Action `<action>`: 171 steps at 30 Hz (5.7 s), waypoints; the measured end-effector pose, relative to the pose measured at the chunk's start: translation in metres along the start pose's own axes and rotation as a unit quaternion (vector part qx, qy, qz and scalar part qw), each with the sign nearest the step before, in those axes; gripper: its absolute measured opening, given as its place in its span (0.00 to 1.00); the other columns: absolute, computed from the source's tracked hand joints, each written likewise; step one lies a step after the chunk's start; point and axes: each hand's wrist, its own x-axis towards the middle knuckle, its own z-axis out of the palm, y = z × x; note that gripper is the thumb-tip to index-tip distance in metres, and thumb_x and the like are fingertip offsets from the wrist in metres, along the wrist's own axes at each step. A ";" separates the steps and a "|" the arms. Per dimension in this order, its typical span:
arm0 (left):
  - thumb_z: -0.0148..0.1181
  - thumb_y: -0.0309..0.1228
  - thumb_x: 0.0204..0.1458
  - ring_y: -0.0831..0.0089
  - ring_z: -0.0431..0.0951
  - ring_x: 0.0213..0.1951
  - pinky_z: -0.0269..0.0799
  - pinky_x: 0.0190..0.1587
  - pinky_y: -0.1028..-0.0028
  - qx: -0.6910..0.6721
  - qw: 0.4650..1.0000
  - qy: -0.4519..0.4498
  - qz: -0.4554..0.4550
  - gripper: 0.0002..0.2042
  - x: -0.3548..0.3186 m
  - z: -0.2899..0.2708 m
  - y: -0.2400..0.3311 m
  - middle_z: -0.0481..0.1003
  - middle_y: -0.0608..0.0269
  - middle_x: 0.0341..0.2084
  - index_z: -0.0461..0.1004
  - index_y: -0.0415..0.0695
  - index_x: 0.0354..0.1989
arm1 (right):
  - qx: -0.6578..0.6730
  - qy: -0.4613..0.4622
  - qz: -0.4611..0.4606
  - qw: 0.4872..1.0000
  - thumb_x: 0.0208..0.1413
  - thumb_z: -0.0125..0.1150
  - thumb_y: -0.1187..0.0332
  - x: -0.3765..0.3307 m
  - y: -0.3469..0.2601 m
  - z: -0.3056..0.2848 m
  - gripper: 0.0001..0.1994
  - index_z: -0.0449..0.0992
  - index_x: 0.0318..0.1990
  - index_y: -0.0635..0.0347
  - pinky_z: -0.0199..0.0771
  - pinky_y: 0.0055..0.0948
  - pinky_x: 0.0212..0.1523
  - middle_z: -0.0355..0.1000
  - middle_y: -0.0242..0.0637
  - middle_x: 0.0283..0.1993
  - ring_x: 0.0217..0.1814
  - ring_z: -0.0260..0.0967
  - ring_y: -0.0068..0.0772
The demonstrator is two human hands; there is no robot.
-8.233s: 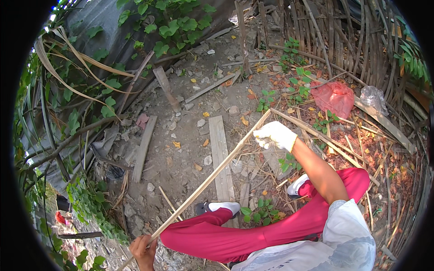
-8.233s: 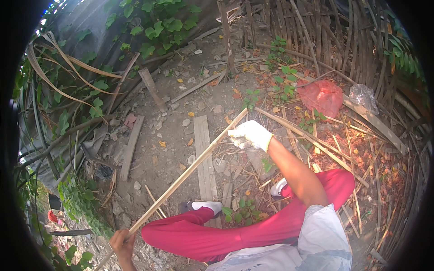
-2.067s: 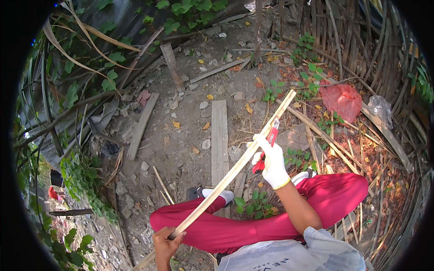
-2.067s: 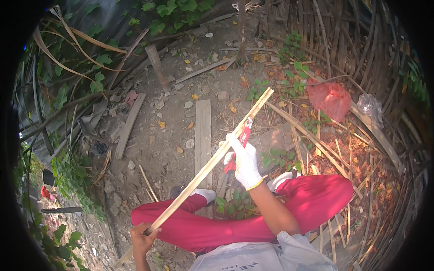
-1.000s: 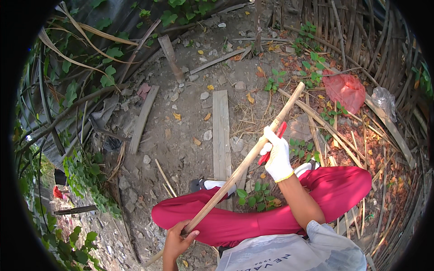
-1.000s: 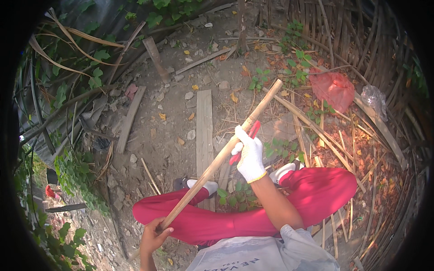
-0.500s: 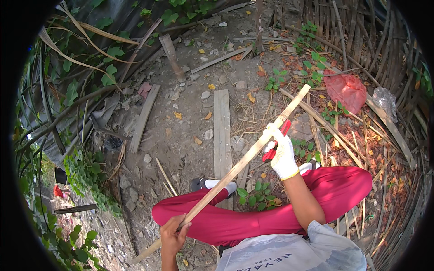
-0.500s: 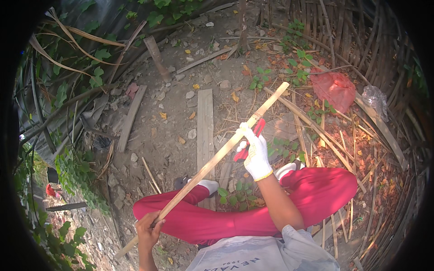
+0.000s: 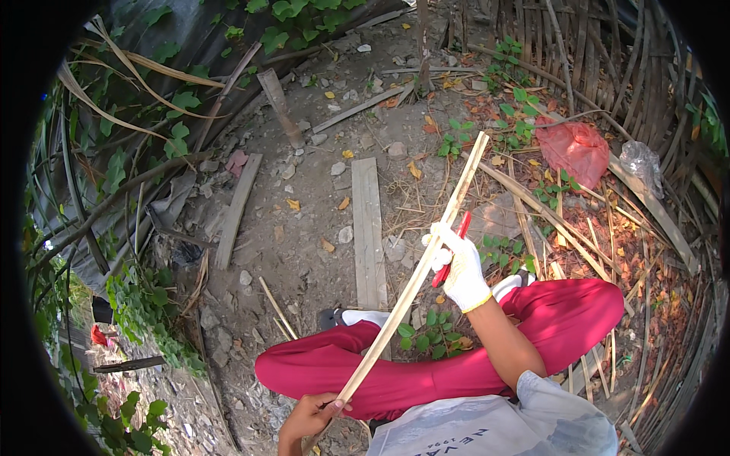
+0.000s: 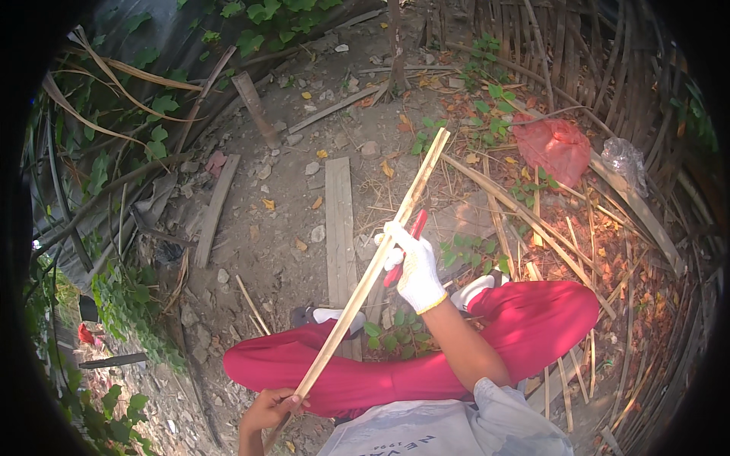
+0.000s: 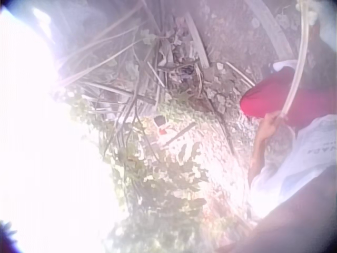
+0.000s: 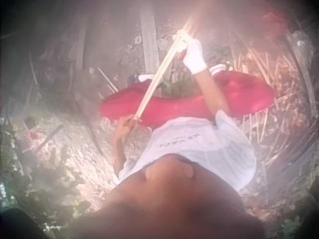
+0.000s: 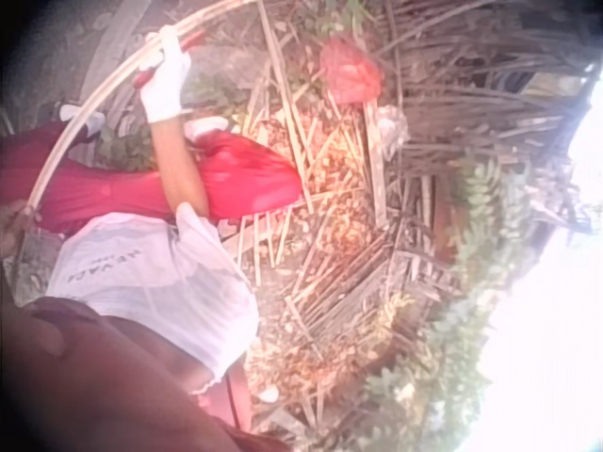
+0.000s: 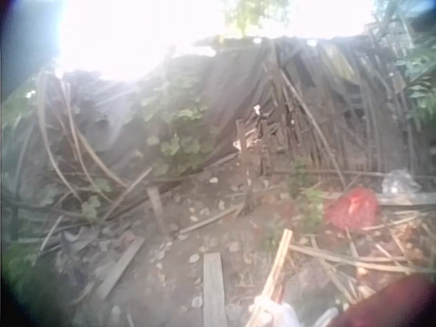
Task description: The person sits on the ground and uses a red utility knife to split a long bamboo stick lengthwise. They hold the stick with their left hand and carefully guide the knife along the grain to separate it into thinner strips.
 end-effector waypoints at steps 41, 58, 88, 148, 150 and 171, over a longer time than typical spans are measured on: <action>0.43 0.37 0.71 0.70 0.72 0.26 0.72 0.25 0.70 -0.454 0.886 -0.094 0.021 0.12 0.188 0.017 0.066 0.67 0.65 0.25 0.67 0.46 0.55 | -0.713 -0.177 -0.269 0.623 0.68 0.55 0.59 0.043 0.028 -0.020 0.17 0.78 0.55 0.61 0.75 0.38 0.36 0.77 0.52 0.32 0.30 0.75 0.50; 0.44 0.41 0.68 0.78 0.61 0.20 0.58 0.20 0.76 -0.500 0.851 -0.159 0.000 0.16 0.204 -0.023 0.081 0.66 0.70 0.28 0.68 0.47 0.57 | -0.669 -0.143 -0.162 0.711 0.68 0.56 0.54 0.045 0.020 -0.010 0.21 0.79 0.52 0.66 0.71 0.31 0.34 0.76 0.45 0.29 0.28 0.68 0.27; 0.57 0.32 0.64 0.55 0.80 0.31 0.74 0.38 0.57 0.220 0.922 0.072 0.312 0.15 0.159 -0.035 0.234 0.77 0.47 0.25 0.75 0.42 0.57 | -0.046 0.040 -0.043 0.997 0.73 0.47 0.56 0.009 0.014 0.042 0.18 0.69 0.58 0.62 0.58 0.24 0.15 0.73 0.36 0.31 0.17 0.59 0.20; 0.39 0.40 0.73 0.82 0.56 0.13 0.52 0.13 0.79 -0.493 0.857 -0.143 -0.051 0.17 0.195 0.027 0.066 0.58 0.73 0.15 0.71 0.41 0.49 | -0.832 -0.180 -0.208 0.482 0.68 0.50 0.54 0.022 0.020 -0.027 0.18 0.77 0.48 0.59 0.79 0.45 0.39 0.79 0.49 0.38 0.37 0.78 0.54; 0.38 0.39 0.73 0.81 0.55 0.12 0.52 0.13 0.79 -0.462 0.877 -0.132 -0.035 0.16 0.196 0.029 0.065 0.57 0.73 0.14 0.71 0.41 0.47 | -0.817 -0.177 -0.250 0.489 0.68 0.50 0.52 0.024 0.027 -0.032 0.18 0.78 0.46 0.58 0.79 0.45 0.36 0.79 0.48 0.36 0.35 0.78 0.53; 0.37 0.40 0.69 0.81 0.51 0.11 0.46 0.11 0.76 -0.422 0.897 -0.096 -0.091 0.13 0.196 0.050 0.040 0.55 0.72 0.13 0.62 0.48 0.33 | -0.855 -0.197 -0.143 0.459 0.65 0.50 0.44 0.036 0.039 -0.053 0.22 0.82 0.42 0.50 0.78 0.47 0.37 0.79 0.47 0.34 0.36 0.78 0.53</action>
